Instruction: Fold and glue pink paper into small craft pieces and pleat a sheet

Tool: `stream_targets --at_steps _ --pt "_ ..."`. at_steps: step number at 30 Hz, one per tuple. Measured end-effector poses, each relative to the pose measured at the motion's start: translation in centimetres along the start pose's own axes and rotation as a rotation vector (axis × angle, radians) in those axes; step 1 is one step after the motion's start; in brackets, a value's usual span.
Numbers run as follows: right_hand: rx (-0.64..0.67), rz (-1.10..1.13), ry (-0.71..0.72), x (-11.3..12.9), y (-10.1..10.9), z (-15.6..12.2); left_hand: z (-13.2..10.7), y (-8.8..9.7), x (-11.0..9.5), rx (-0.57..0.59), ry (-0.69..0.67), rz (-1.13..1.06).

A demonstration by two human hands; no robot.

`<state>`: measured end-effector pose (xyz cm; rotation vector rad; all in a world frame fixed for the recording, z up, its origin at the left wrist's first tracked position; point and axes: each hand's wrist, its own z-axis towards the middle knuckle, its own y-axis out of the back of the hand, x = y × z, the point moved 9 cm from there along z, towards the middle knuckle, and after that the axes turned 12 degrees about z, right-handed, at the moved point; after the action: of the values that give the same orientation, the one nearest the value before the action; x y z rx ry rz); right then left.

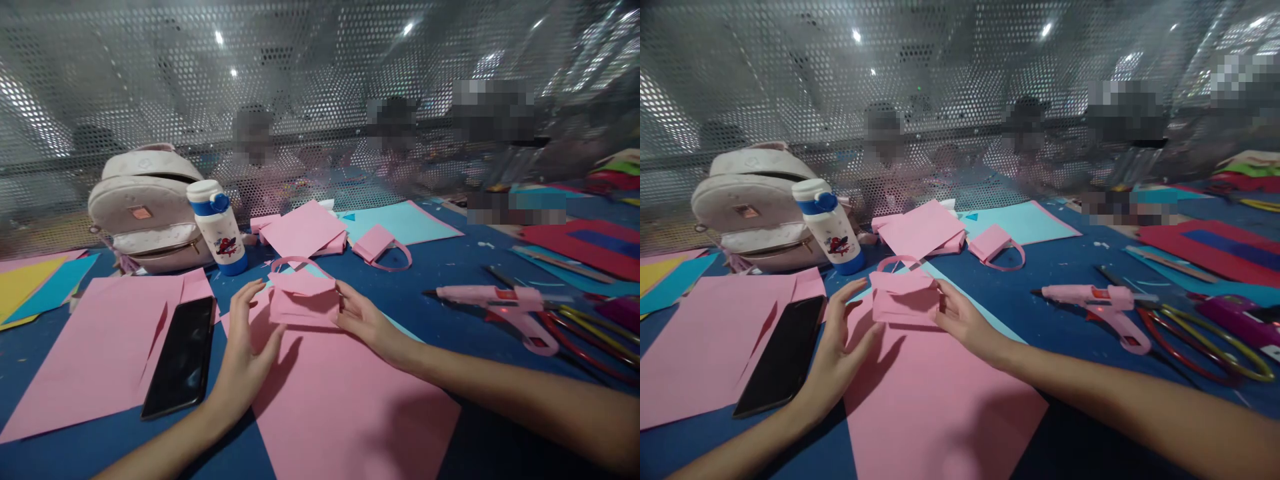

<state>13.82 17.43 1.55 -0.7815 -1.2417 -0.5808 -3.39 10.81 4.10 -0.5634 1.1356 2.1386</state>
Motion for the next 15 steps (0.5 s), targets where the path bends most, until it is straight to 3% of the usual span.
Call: stream_targets --at_steps 6,15 --pt "0.022 0.056 0.012 0.3 -0.6 0.0 -0.6 -3.3 -0.6 0.147 0.086 -0.091" --pt "0.273 -0.065 -0.006 -0.2 -3.4 -0.9 -1.0 -3.9 -0.3 0.209 0.232 -0.205"
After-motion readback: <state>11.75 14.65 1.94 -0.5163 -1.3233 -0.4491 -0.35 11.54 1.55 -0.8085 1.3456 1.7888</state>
